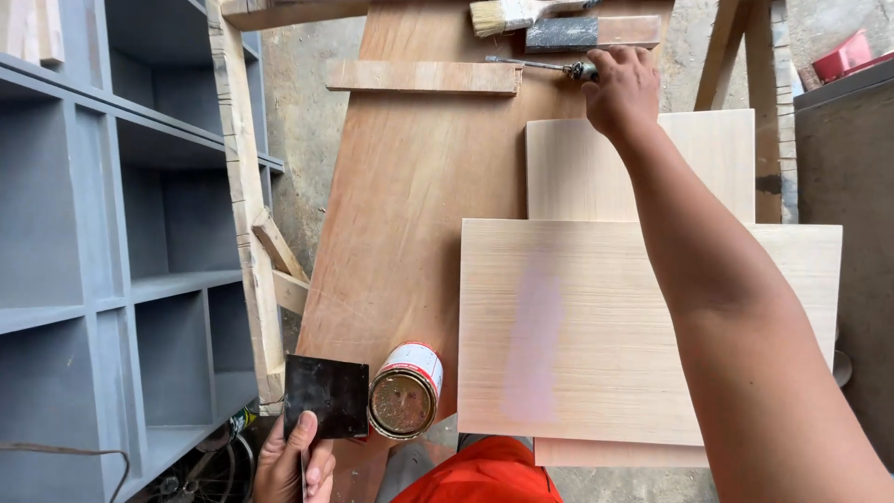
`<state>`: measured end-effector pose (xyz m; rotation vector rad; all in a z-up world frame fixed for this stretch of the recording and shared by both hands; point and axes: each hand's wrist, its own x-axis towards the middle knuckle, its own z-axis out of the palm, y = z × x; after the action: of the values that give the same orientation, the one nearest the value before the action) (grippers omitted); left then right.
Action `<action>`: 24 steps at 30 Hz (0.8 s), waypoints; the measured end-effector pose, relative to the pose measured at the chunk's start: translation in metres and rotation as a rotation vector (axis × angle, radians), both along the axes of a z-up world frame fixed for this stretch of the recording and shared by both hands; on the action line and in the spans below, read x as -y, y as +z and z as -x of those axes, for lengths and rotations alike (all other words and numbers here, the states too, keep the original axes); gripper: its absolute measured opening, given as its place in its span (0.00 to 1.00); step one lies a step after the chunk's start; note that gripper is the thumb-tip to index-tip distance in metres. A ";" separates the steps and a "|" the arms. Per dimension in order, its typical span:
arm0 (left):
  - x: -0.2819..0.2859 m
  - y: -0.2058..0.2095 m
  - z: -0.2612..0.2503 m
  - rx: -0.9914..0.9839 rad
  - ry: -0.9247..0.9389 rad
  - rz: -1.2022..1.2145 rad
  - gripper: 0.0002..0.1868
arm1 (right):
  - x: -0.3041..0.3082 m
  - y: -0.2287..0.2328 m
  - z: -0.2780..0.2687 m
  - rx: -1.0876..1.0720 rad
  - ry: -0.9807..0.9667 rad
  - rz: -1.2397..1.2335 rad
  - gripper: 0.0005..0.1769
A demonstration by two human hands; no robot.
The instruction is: Applying wood filler to wooden boards and sanding them smooth in a workshop.
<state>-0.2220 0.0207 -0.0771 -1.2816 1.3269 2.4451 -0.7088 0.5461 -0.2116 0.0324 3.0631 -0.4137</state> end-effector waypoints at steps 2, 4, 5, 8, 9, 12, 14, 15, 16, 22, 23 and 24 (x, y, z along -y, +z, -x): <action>-0.002 0.000 -0.001 0.099 -0.038 -0.030 0.06 | -0.001 -0.012 0.007 -0.018 0.036 -0.031 0.27; -0.006 0.001 0.003 0.190 -0.080 -0.060 0.06 | -0.003 -0.019 0.015 -0.044 0.068 -0.059 0.24; -0.009 0.002 0.007 0.233 -0.072 -0.051 0.07 | -0.005 -0.021 0.018 -0.046 0.096 -0.102 0.22; -0.022 0.007 0.012 0.180 -0.010 0.003 0.06 | -0.009 -0.045 0.023 -0.054 0.123 -0.138 0.12; -0.026 0.008 0.014 0.064 0.031 0.038 0.06 | -0.012 -0.053 0.025 -0.076 0.111 -0.143 0.09; -0.024 0.006 0.009 0.067 0.082 0.029 0.22 | -0.011 -0.041 0.005 -0.090 0.129 -0.139 0.13; -0.021 0.013 0.009 0.039 0.038 -0.034 0.21 | -0.005 -0.016 -0.028 -0.172 0.126 0.013 0.12; -0.018 0.017 0.010 0.004 -0.009 -0.097 0.21 | -0.001 -0.002 -0.044 -0.260 0.120 0.165 0.12; -0.014 0.008 0.007 -0.002 -0.004 -0.099 0.21 | 0.014 0.024 -0.073 -0.265 0.125 0.163 0.12; -0.049 0.037 0.027 -0.227 -0.283 -0.463 0.20 | 0.142 0.142 -0.284 0.175 -0.095 1.361 0.05; -0.054 0.039 0.026 -0.228 -0.324 -0.496 0.14 | 0.170 0.157 -0.313 0.307 -0.088 1.430 0.05; -0.057 0.042 0.023 -0.229 -0.369 -0.528 0.20 | 0.198 0.172 -0.345 0.438 -0.084 1.497 0.04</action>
<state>-0.2451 0.0780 -0.0349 -0.5902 0.7702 2.4715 -0.3638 0.3485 -0.0399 0.1507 1.6850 -2.1136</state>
